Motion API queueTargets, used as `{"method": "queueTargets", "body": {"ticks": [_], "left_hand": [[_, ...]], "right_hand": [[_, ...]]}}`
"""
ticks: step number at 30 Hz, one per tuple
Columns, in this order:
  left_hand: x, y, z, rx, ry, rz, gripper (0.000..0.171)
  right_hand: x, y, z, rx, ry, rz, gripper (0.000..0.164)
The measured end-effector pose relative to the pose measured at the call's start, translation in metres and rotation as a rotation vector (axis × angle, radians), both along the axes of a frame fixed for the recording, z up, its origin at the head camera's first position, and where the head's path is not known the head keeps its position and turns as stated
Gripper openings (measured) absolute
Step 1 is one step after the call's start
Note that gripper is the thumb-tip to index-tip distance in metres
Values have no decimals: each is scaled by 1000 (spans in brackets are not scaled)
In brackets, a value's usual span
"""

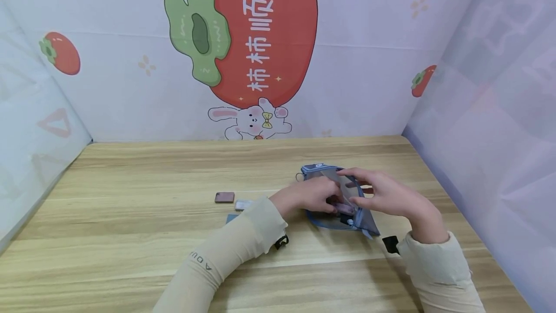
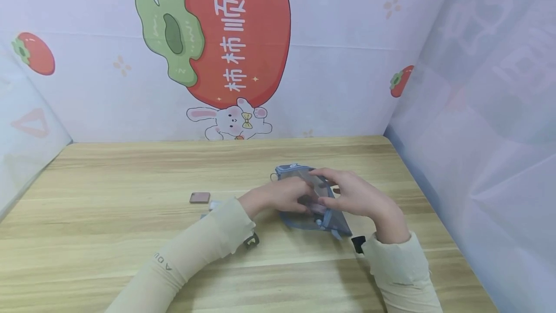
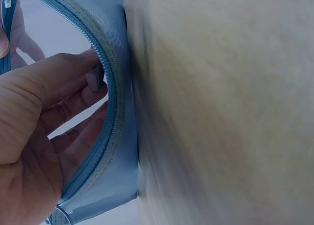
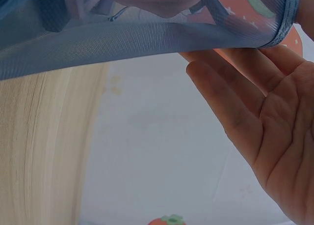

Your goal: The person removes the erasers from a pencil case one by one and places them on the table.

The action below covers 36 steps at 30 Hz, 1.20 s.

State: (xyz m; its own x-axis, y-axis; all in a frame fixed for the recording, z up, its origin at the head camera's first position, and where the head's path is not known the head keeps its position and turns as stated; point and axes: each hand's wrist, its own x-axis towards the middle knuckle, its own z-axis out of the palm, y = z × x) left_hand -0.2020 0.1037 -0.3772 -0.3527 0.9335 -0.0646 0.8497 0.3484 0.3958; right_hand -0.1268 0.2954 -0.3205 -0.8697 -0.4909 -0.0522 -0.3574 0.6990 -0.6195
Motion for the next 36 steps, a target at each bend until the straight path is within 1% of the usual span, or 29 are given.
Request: {"method": "queueTargets", "body": {"ticks": [8, 11, 15, 21, 30, 36], "left_hand": [[-1, -2, -1, 22, 8, 2, 23], [-2, -3, -1, 27, -3, -2, 23], [-3, -4, -2, 36, -15, -14, 24], [-3, -9, -3, 64, -14, -44, 23], [-2, -12, -2, 65, 41, -52, 23], [-1, -17, 1, 71, 39, -60, 23]], "right_hand": [[0, -2, 2, 9, -3, -2, 58], [0, -2, 2, 8, -5, -1, 58], [0, -2, 1, 14, -4, 0, 58], [1, -1, -1, 16, 6, 9, 58], [2, -2, 2, 10, 2, 12, 57], [2, -2, 1, 18, 9, 10, 57]]}}
